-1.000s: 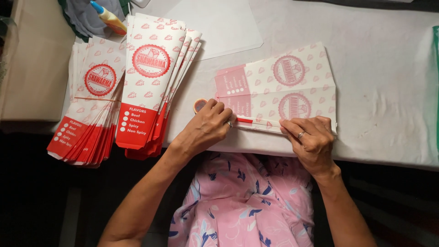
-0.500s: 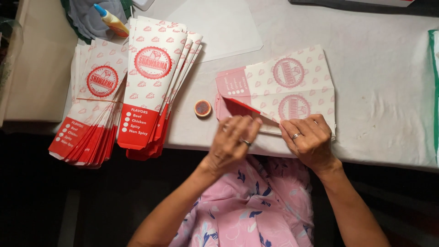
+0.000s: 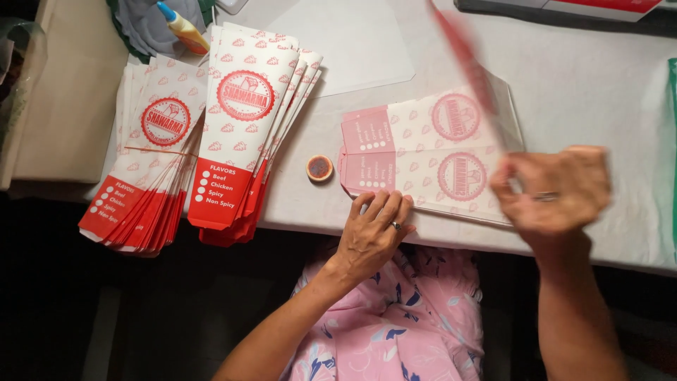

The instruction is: Folding paper food packaging and applying labels to secure the folds.

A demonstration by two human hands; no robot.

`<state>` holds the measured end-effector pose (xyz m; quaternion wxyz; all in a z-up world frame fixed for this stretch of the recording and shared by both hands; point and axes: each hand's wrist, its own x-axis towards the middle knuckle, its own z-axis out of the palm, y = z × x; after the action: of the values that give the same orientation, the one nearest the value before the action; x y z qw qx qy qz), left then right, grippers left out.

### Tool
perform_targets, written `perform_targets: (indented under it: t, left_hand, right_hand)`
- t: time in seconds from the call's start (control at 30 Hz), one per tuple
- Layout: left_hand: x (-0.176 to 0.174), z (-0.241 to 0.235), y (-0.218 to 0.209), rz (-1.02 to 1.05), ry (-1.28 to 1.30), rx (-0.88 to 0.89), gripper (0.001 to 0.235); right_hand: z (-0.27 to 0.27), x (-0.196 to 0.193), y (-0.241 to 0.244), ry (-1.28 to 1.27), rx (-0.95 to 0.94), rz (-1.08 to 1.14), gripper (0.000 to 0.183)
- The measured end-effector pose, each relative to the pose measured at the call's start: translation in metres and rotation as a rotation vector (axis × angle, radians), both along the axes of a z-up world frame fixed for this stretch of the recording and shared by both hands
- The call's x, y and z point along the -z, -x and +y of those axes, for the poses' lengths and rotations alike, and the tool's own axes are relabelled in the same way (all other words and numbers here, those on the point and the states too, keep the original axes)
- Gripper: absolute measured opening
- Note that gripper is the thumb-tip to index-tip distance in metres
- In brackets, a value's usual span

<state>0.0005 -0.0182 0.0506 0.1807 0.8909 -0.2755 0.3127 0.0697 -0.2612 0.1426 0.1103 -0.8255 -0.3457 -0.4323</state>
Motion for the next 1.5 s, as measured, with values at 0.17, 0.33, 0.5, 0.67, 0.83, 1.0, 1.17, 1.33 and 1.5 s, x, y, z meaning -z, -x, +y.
perform_targets:
  t: [0.17,0.33,0.5,0.67,0.83,1.0,1.17,1.33,1.5]
  left_hand:
    - [0.028,-0.008,-0.005,-0.024,0.108,-0.019,0.039]
    - [0.020,-0.009,-0.008,0.080,0.160,-0.061,0.055]
    - [0.004,-0.013,-0.015,0.042,0.074,-0.138,0.054]
    - [0.015,-0.016,-0.018,0.049,0.090,-0.150,0.055]
    - [0.014,-0.016,-0.019,0.054,0.076,-0.162,0.057]
    - [0.014,-0.017,-0.018,0.061,0.077,-0.165,0.059]
    - [0.011,-0.016,-0.018,0.058,0.077,-0.166,0.057]
    - [0.014,-0.016,-0.018,0.062,0.085,-0.170,0.056]
    - [0.020,-0.016,-0.018,0.048,0.078,-0.164,0.053]
  right_hand:
    - [0.038,0.056,-0.017,0.220,-0.248,0.026,0.023]
    - [0.028,0.073,-0.017,0.338,-0.271,0.218,0.030]
    - [0.035,0.039,-0.024,0.150,-0.206,0.556,0.022]
    - [0.005,0.086,-0.110,0.044,-0.005,0.568,0.027]
    - [0.016,0.084,-0.169,0.019,0.085,0.708,0.012]
    - [0.036,0.056,-0.184,0.130,0.109,1.131,0.014]
    - [0.028,0.056,-0.181,0.063,0.052,1.068,0.008]
    - [0.024,0.045,-0.107,0.051,-0.022,0.566,0.014]
    - [0.057,0.068,-0.008,0.044,0.003,0.140,0.014]
